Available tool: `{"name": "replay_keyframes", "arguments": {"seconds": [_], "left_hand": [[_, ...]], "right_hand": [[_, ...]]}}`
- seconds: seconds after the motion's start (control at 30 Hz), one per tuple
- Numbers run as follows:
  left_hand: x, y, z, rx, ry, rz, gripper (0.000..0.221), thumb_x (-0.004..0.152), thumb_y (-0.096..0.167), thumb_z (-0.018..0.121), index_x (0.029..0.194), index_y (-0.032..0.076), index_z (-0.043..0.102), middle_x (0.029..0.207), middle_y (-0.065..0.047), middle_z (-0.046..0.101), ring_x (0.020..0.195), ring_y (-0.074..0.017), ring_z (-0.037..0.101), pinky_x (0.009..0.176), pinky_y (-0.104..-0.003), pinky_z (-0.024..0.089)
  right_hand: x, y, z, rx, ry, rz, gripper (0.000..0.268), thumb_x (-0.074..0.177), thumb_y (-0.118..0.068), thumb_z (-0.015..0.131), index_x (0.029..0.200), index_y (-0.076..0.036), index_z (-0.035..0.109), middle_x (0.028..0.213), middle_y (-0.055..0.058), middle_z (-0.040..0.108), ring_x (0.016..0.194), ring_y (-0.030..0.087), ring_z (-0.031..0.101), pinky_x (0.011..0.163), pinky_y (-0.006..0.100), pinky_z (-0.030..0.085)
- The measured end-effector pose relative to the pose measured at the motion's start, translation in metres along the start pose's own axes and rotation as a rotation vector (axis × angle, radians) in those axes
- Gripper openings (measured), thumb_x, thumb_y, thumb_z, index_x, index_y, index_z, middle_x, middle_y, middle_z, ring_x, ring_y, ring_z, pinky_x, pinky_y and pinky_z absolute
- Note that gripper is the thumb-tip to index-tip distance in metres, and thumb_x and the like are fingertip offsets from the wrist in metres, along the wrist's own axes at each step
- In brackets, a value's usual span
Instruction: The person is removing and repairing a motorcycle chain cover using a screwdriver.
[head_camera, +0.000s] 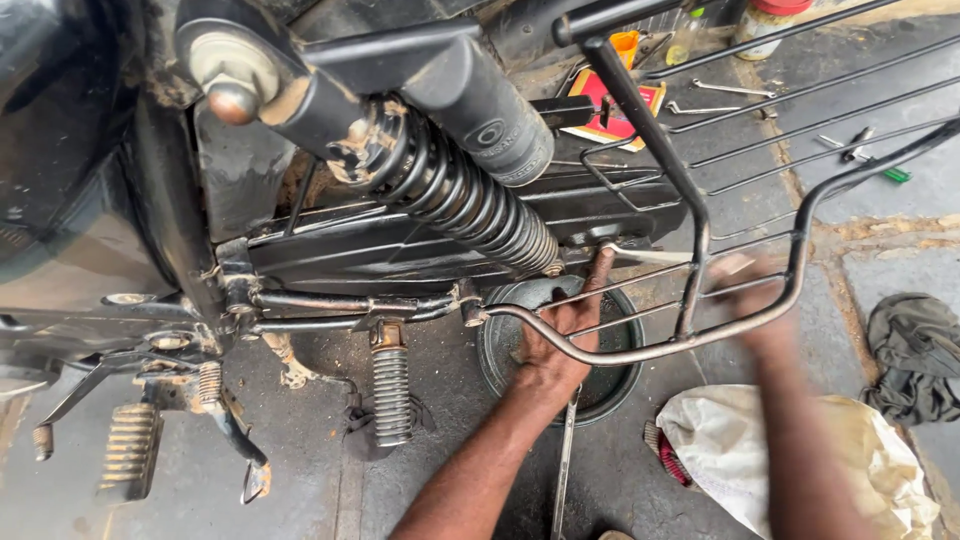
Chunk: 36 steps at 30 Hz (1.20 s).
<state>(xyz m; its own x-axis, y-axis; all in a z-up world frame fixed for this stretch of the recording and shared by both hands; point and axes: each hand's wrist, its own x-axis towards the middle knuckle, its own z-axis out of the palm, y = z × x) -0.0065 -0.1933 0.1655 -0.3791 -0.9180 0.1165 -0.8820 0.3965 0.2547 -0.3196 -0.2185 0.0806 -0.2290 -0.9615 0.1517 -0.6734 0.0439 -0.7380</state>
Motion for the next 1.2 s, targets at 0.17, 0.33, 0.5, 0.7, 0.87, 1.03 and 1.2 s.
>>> {"name": "replay_keyframes", "arguments": {"seconds": [0.17, 0.33, 0.5, 0.7, 0.87, 1.03, 1.2], "left_hand": [[-0.008, 0.015, 0.004, -0.185, 0.005, -0.063, 0.094, 0.092, 0.011, 0.061, 0.168, 0.016, 0.006, 0.095, -0.028, 0.073, 0.065, -0.0367, 0.071, 0.059, -0.056, 0.055], [-0.030, 0.012, 0.005, -0.273, -0.007, -0.010, 0.094, 0.096, 0.012, 0.062, 0.169, 0.010, 0.003, 0.099, -0.032, 0.071, 0.068, -0.0404, 0.071, 0.061, -0.056, 0.056], [-0.043, 0.025, 0.022, -0.296, 0.469, 0.097, 0.057, 0.096, 0.022, 0.065, 0.149, 0.013, 0.045, 0.125, -0.027, 0.071, 0.093, -0.0379, 0.076, 0.068, -0.044, 0.063], [-0.043, 0.033, 0.020, -0.452, 0.214, -0.005, 0.045, 0.105, 0.025, 0.062, 0.147, 0.010, 0.053, 0.140, -0.022, 0.066, 0.105, -0.0339, 0.073, 0.082, -0.048, 0.062], [-0.028, 0.016, -0.015, -0.146, 0.371, 0.101, 0.071, 0.092, 0.024, 0.069, 0.155, 0.008, 0.040, 0.154, -0.039, 0.038, 0.114, -0.0453, 0.060, 0.086, -0.060, 0.054], [-0.011, 0.015, -0.026, -0.137, 0.262, 0.100, 0.081, 0.089, 0.026, 0.070, 0.160, 0.010, 0.034, 0.160, -0.038, 0.026, 0.117, -0.0475, 0.057, 0.088, -0.061, 0.054], [0.000, 0.013, -0.027, 0.279, 0.102, 0.088, 0.076, 0.089, 0.029, 0.063, 0.153, 0.004, 0.031, 0.161, -0.033, 0.012, 0.127, -0.0484, 0.054, 0.084, -0.055, 0.060]], "right_hand": [[-0.006, -0.089, -0.050, 0.646, 0.060, 0.153, 0.018, 0.096, -0.002, 0.072, 0.112, 0.003, 0.067, 0.096, 0.018, 0.070, 0.082, 0.030, 0.070, 0.072, 0.040, 0.060], [-0.042, -0.079, -0.016, 1.251, 0.084, 0.038, 0.015, 0.094, -0.002, 0.073, 0.108, -0.003, 0.066, 0.094, 0.013, 0.072, 0.087, 0.032, 0.076, 0.075, 0.045, 0.065], [-0.064, -0.089, 0.004, 1.668, 0.209, 0.107, 0.014, 0.107, -0.011, 0.074, 0.101, -0.007, 0.063, 0.081, 0.005, 0.064, 0.071, 0.022, 0.067, 0.077, 0.047, 0.067], [-0.068, -0.161, 0.035, 1.157, 0.226, 0.226, 0.018, 0.109, -0.026, 0.058, 0.099, -0.012, 0.063, 0.075, 0.006, 0.068, 0.055, 0.018, 0.057, 0.048, 0.029, 0.046], [-0.058, -0.164, 0.059, 0.301, 0.208, -0.222, 0.033, 0.108, -0.012, 0.061, 0.140, -0.004, 0.066, 0.094, 0.013, 0.060, 0.085, 0.022, 0.055, 0.073, 0.038, 0.045], [-0.045, -0.169, 0.070, 0.116, 0.312, -0.406, 0.029, 0.098, 0.001, 0.072, 0.127, -0.003, 0.072, 0.103, 0.015, 0.060, 0.095, 0.027, 0.058, 0.083, 0.042, 0.048], [-0.042, -0.163, 0.072, 0.202, 0.310, -0.511, 0.027, 0.092, 0.002, 0.078, 0.118, -0.002, 0.073, 0.104, 0.015, 0.061, 0.097, 0.026, 0.060, 0.082, 0.038, 0.051]]}}
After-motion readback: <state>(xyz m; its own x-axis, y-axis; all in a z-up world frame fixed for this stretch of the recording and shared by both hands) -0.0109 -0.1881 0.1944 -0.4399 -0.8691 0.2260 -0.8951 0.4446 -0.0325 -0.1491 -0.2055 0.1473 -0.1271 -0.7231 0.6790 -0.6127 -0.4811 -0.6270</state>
